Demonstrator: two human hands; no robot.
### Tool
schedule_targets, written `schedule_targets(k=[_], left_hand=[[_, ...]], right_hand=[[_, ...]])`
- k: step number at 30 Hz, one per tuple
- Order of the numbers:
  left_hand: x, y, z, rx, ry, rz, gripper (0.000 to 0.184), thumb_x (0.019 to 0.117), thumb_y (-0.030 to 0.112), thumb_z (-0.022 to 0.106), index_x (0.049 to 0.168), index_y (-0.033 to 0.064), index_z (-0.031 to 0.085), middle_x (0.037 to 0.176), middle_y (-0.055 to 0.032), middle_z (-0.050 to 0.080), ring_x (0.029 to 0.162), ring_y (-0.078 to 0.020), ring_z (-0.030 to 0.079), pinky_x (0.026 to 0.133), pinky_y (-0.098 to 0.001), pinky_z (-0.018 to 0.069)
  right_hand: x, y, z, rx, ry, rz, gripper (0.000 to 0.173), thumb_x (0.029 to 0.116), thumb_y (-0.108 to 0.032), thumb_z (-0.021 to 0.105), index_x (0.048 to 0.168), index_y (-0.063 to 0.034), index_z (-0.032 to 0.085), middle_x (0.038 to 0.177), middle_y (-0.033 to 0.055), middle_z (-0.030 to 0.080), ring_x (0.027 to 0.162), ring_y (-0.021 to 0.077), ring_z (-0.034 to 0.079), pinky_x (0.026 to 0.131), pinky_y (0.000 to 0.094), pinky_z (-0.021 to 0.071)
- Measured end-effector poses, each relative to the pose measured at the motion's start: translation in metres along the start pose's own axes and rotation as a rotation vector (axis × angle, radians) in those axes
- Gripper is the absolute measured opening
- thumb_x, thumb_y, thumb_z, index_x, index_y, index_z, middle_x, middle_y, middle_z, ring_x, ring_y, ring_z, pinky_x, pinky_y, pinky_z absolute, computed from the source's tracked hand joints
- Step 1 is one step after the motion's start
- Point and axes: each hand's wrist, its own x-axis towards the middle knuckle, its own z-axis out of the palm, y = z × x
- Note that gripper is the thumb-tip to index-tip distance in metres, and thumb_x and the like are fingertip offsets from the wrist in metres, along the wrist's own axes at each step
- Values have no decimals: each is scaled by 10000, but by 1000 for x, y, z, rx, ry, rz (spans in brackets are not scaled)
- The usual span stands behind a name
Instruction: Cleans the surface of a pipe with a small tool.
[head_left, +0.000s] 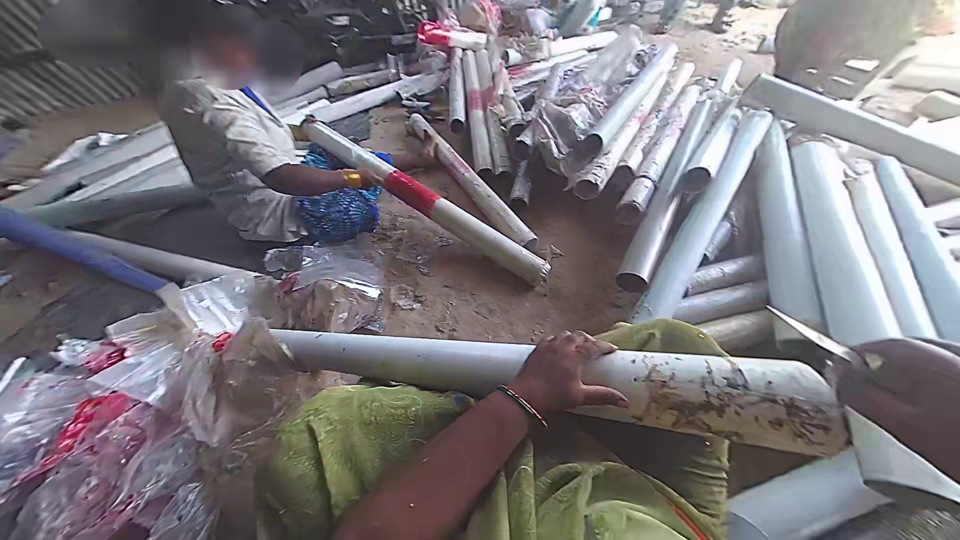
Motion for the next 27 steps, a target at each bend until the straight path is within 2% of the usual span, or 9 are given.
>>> schedule_targets(k=[2, 4, 7, 10, 14, 16, 19, 23, 27], left_hand=[[1, -2, 7, 5, 29, 8, 670, 872, 469, 764, 1400, 80, 622, 1390, -177, 619, 1334, -341, 546, 1120, -532, 395], [4, -7, 14, 46, 71, 35, 687, 866, 533, 737, 1378, 86, 640, 1363, -175, 636, 1302, -359, 572, 1081, -572, 424], [6, -15, 23, 74, 162, 87, 755, 837, 643, 674, 1346, 86, 666, 1304, -193, 662, 1229, -407, 609, 1013, -623, 452], [5, -18, 24, 83, 182, 87, 814, 817, 719, 617, 1339, 97, 670, 1290, -188, 665, 1211, -411, 613, 1000, -632, 450], [5, -20, 27, 96, 201, 107, 839, 823, 761, 564, 1334, 104, 674, 1273, -178, 675, 1198, -405, 622, 987, -629, 459], [5, -21, 27, 90, 213, 120, 829, 826, 749, 574, 1327, 97, 677, 1261, -180, 679, 1183, -409, 626, 967, -632, 466], [5, -21, 28, 84, 227, 130, 825, 821, 740, 586, 1317, 88, 682, 1254, -190, 680, 1164, -418, 633, 940, -637, 474], [5, -22, 28, 93, 228, 137, 829, 825, 747, 572, 1321, 91, 681, 1261, -187, 679, 1163, -417, 635, 939, -641, 474], [5, -22, 29, 98, 244, 146, 829, 827, 753, 565, 1316, 95, 686, 1250, -189, 685, 1162, -414, 640, 947, -630, 479]], right_hand=[[-3, -3, -10, 39, 57, -8, 222, 933, -155, 662, 1010, 53, 672, 849, 261, 660, 747, 479, 661, 609, 665, 480], [-5, -10, -19, 82, 52, 30, 173, 930, -119, 699, 1013, 32, 679, 849, 229, 665, 760, 441, 663, 637, 642, 483], [-6, -9, -20, 121, 51, 86, 170, 953, -133, 672, 1034, 15, 691, 886, 206, 681, 813, 396, 670, 689, 599, 495], [-8, 1, -19, 131, 78, 165, 165, 972, -138, 634, 1035, 6, 685, 839, 188, 659, 775, 363, 646, 661, 557, 474], [-11, 15, -13, 49, 62, 218, 228, 963, -49, 588, 1162, 10, 682, 1050, 249, 704, 918, 443, 687, 743, 624, 503], [-16, 16, -11, 58, 84, 157, 213, 956, -42, 604, 1141, 18, 691, 987, 240, 701, 842, 425, 684, 697, 602, 507], [-23, 9, -6, 122, 125, 1, 129, 922, -127, 708, 970, -8, 712, 769, 136, 651, 625, 285, 604, 563, 490, 466], [-23, 2, 0, 116, 93, -202, 95, 851, -130, 698, 908, -60, 729, 846, 92, 687, 602, 225, 618, 518, 430, 479], [-20, -3, 3, 29, 97, -273, 74, 848, -110, 689, 885, -60, 729, 873, 111, 695, 660, 275, 675, 510, 452, 506]])
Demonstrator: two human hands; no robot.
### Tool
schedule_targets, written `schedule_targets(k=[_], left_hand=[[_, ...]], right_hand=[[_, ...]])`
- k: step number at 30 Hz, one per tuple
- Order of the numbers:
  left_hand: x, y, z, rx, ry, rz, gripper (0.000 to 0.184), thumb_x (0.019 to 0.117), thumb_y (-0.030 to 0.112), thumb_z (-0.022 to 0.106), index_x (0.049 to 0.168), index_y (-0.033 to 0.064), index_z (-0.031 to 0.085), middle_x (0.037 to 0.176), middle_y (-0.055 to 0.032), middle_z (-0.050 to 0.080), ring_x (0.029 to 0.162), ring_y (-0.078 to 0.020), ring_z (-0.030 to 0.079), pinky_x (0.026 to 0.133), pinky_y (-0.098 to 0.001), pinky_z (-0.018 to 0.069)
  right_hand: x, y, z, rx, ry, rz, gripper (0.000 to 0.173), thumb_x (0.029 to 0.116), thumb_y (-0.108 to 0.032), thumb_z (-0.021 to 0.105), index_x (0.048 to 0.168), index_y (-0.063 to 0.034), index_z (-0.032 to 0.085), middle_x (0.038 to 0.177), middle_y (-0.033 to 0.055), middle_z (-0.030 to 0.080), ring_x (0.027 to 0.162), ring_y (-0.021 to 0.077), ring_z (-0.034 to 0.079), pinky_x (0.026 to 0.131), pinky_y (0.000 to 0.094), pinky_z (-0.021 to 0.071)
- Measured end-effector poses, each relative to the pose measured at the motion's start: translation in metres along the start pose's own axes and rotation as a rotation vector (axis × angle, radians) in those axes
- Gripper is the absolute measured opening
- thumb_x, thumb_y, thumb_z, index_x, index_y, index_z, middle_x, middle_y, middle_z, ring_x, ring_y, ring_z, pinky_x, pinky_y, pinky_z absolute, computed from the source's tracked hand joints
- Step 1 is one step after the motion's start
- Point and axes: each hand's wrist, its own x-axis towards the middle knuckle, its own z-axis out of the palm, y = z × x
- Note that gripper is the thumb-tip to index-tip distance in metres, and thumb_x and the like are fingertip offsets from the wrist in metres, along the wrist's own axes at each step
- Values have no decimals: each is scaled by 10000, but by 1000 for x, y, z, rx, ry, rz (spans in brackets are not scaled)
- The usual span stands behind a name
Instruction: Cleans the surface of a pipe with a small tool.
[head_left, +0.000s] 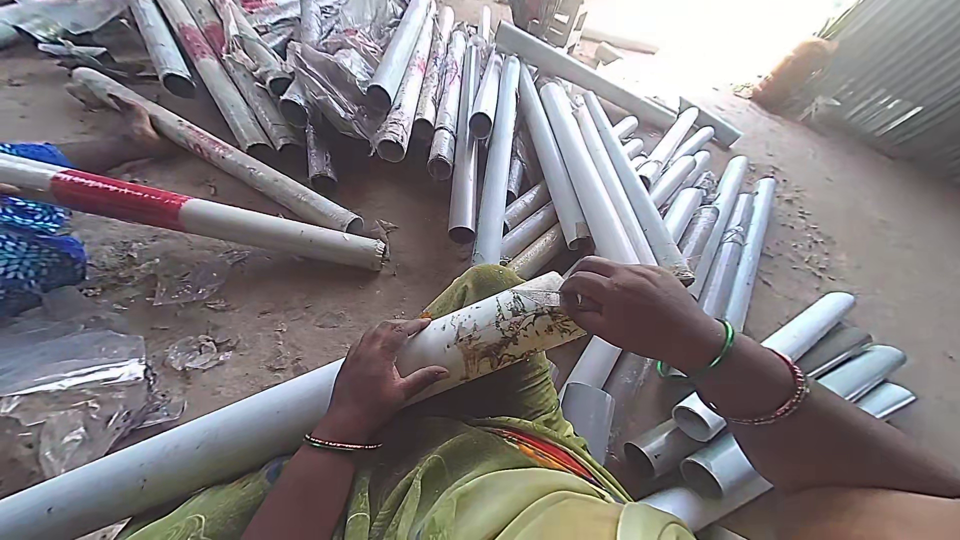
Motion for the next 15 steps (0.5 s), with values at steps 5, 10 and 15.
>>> schedule_targets(k=[5, 10, 15], left_hand=[[0, 1, 0, -5, -5, -7, 826, 827, 737, 577, 1319, 82, 682, 1248, -199, 683, 1159, -422, 639, 944, -637, 476], [0, -1, 0, -4, -4, 3, 828, 830, 743, 574, 1323, 86, 680, 1257, -194, 682, 1168, -419, 636, 945, -632, 479], [0, 0, -1, 0, -7, 1, 837, 832, 748, 565, 1315, 74, 683, 1253, -206, 681, 1172, -433, 635, 946, -646, 475]], right_hand=[[6, -11, 1, -149, -24, -27, 72, 807, -65, 744, 849, -18, 709, 800, 146, 670, 626, 309, 670, 481, 443, 488], [11, -6, 4, -179, 66, 13, 89, 809, -84, 704, 808, 0, 676, 733, 168, 643, 570, 326, 648, 443, 444, 458], [11, 5, -9, -80, 205, 264, 166, 936, -105, 618, 993, 34, 690, 830, 211, 668, 632, 359, 629, 530, 504, 462]])
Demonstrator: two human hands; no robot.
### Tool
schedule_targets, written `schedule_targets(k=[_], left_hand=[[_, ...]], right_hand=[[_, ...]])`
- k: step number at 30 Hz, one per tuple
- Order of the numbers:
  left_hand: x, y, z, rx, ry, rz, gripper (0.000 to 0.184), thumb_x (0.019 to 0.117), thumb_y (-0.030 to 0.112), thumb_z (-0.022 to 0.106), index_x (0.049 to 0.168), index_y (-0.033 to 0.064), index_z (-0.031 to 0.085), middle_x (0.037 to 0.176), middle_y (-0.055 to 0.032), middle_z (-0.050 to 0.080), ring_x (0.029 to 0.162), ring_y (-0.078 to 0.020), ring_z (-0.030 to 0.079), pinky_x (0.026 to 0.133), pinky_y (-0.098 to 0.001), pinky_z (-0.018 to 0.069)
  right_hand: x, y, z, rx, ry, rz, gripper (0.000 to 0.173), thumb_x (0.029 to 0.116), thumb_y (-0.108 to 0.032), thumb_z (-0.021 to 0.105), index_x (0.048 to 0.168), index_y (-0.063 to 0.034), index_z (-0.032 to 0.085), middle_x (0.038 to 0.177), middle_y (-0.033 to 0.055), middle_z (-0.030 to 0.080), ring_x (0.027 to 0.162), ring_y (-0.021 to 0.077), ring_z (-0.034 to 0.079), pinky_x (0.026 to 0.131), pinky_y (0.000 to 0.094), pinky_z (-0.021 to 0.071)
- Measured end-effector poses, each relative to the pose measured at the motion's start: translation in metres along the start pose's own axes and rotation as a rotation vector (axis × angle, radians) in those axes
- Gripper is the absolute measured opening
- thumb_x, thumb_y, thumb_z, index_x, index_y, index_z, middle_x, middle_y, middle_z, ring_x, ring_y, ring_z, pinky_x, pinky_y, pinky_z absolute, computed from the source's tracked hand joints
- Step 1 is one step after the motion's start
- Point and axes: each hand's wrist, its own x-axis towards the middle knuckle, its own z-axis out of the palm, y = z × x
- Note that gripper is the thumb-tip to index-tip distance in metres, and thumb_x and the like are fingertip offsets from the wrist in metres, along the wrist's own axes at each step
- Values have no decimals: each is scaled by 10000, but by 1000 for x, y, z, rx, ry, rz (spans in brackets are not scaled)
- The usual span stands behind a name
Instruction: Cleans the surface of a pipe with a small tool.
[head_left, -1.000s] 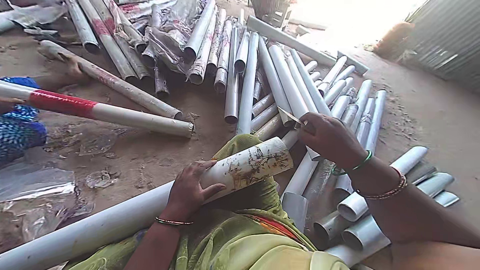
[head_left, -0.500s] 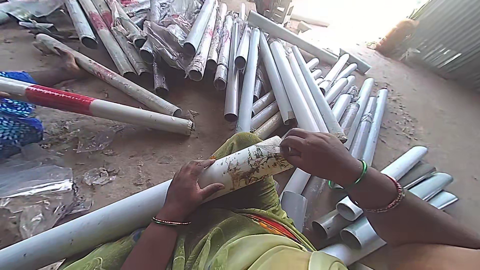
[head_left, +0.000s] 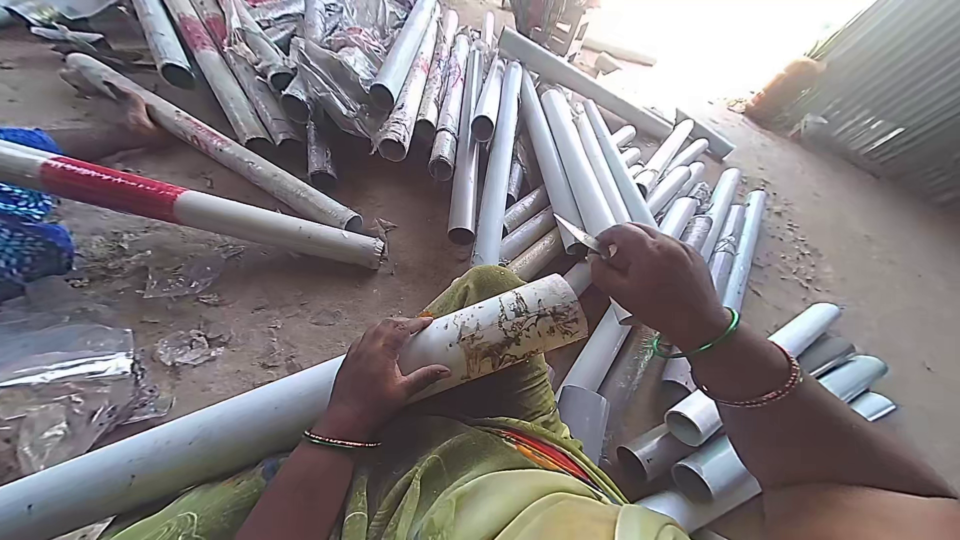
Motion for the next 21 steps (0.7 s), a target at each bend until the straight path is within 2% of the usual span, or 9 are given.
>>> schedule_targets(k=[4, 8, 10, 12, 14, 18, 21], left_hand=[[1, 0, 0, -8, 7, -3, 823, 829, 738, 575, 1315, 83, 684, 1255, -193, 684, 1171, -416, 638, 945, -636, 477], [0, 0, 1, -10, 11, -10, 825, 828, 746, 569, 1316, 92, 686, 1253, -188, 685, 1167, -418, 636, 941, -639, 474], [0, 0, 1, -11, 9, -6, 818, 832, 740, 570, 1316, 90, 685, 1254, -190, 684, 1167, -419, 634, 942, -639, 472], [0, 0, 1, -11, 14, 0, 816, 832, 737, 573, 1312, 87, 687, 1248, -188, 686, 1160, -417, 639, 938, -633, 480], [0, 0, 1, -14, 17, -1, 814, 830, 730, 579, 1308, 80, 688, 1244, -193, 685, 1155, -419, 639, 937, -633, 478], [0, 0, 2, -5, 15, 3, 818, 835, 738, 567, 1308, 82, 688, 1244, -189, 687, 1157, -412, 641, 942, -626, 482], [0, 0, 1, -4, 12, 1, 824, 832, 742, 566, 1307, 80, 688, 1242, -194, 686, 1153, -411, 642, 942, -625, 483]], right_hand=[[-8, 3, 1, 60, -86, 1, 141, 889, -27, 620, 1001, 6, 698, 858, 172, 681, 651, 321, 633, 552, 490, 478], [-10, 1, 2, 150, -152, 65, 140, 904, -66, 626, 1009, -20, 707, 755, 112, 648, 599, 250, 574, 547, 460, 452], [-10, 4, 5, 174, -132, 76, 154, 924, -120, 620, 1015, -43, 718, 686, 65, 605, 549, 196, 515, 521, 414, 418], [-9, 4, 6, 178, -123, 72, 151, 948, -163, 633, 986, -42, 715, 677, 70, 604, 548, 202, 524, 524, 416, 417], [-10, 5, 8, 192, -111, 48, 141, 943, -151, 641, 958, -31, 713, 722, 91, 630, 576, 213, 548, 540, 421, 433], [-15, 7, 11, 236, -128, -32, 119, 906, -120, 645, 953, -37, 716, 909, 112, 684, 686, 226, 616, 589, 428, 494], [-17, 5, 12, 232, -167, -112, 133, 889, -164, 687, 941, -49, 729, 932, 104, 697, 698, 234, 651, 576, 446, 505]])
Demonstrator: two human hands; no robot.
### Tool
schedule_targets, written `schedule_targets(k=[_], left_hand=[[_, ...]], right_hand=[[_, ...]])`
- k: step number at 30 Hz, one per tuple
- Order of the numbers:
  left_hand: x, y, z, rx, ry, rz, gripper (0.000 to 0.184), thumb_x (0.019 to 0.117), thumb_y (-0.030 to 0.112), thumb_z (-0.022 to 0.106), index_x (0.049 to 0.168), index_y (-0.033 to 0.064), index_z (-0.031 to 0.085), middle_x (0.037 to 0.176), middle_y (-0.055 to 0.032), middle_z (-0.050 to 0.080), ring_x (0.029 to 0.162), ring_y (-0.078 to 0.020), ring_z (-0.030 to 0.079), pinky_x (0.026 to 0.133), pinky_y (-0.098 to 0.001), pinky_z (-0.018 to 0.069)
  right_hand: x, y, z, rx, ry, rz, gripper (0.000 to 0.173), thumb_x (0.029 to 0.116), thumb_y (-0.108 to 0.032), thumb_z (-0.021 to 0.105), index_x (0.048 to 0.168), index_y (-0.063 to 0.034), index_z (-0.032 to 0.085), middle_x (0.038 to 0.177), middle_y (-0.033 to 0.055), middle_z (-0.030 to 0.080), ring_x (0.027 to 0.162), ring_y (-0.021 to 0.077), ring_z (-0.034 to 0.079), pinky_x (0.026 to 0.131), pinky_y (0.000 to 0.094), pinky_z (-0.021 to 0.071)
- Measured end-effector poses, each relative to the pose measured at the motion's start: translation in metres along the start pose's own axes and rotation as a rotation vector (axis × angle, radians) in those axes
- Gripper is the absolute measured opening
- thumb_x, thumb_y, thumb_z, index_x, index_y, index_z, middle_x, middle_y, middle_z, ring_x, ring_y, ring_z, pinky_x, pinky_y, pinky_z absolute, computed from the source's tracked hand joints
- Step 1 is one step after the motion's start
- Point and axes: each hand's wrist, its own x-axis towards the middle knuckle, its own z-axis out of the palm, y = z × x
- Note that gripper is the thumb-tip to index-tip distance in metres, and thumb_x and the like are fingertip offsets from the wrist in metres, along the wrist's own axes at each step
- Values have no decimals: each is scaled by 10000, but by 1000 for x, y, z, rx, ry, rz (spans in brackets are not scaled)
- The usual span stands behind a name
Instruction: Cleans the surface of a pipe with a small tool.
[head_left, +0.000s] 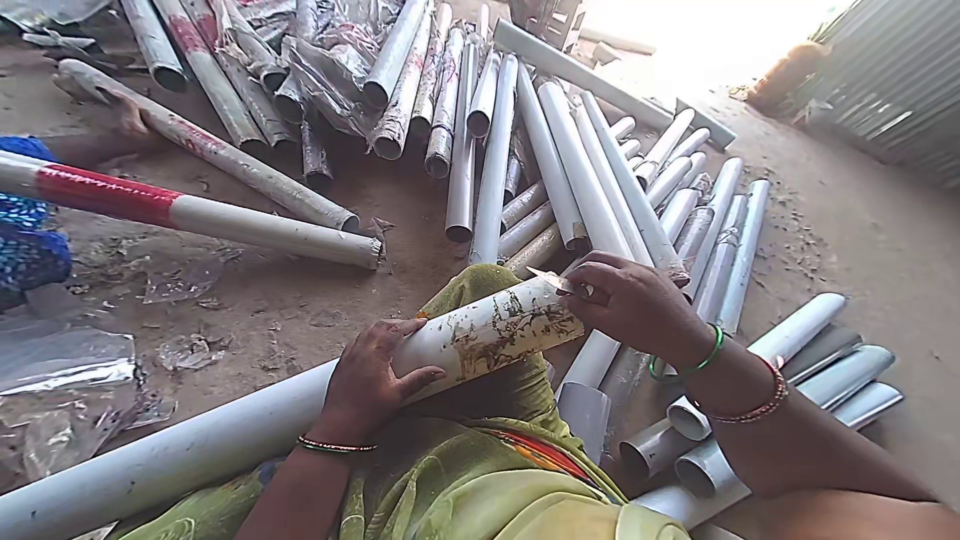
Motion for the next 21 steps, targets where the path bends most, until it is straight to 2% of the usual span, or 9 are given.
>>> schedule_targets(k=[5, 9, 13, 16, 19, 21], left_hand=[[0, 0, 0, 5, -1, -2, 844, 831, 766, 541, 1311, 87, 687, 1254, -184, 685, 1166, -402, 641, 943, -620, 483], [0, -1, 0, 10, -1, 2, 836, 835, 756, 547, 1304, 79, 689, 1247, -185, 689, 1164, -406, 643, 950, -624, 481], [0, 0, -1, 14, -17, -9, 838, 832, 758, 549, 1315, 86, 683, 1245, -190, 685, 1151, -411, 643, 931, -629, 482], [0, 0, -1, 13, -16, -13, 809, 831, 722, 589, 1322, 85, 678, 1254, -202, 680, 1151, -434, 639, 927, -645, 476], [0, 1, -3, 8, -24, -22, 798, 826, 707, 608, 1327, 89, 677, 1271, -204, 673, 1172, -438, 628, 943, -646, 467], [0, 2, -3, 3, -29, -28, 793, 825, 705, 616, 1329, 97, 678, 1281, -196, 672, 1189, -434, 622, 967, -644, 461]], right_hand=[[2, -6, 1, -135, -10, -113, 65, 844, -125, 691, 866, -71, 719, 885, 97, 688, 617, 236, 639, 485, 423, 482], [7, -15, -1, -305, -42, -188, 63, 836, -92, 717, 810, -45, 684, 796, 120, 660, 610, 281, 657, 466, 423, 481], [12, -30, -1, -449, -117, -192, 97, 777, 3, 766, 799, 16, 673, 753, 159, 635, 591, 302, 650, 462, 403, 462], [16, -35, 1, -513, -161, -184, 103, 796, -4, 759, 792, 31, 663, 734, 167, 621, 576, 306, 644, 460, 393, 455], [20, -22, 2, -444, -65, -143, 113, 823, -68, 706, 790, 23, 647, 725, 176, 612, 557, 328, 634, 439, 425, 451], [23, -11, -3, -357, 76, -12, 125, 869, -84, 647, 876, 38, 673, 779, 207, 644, 612, 376, 657, 481, 499, 484]])
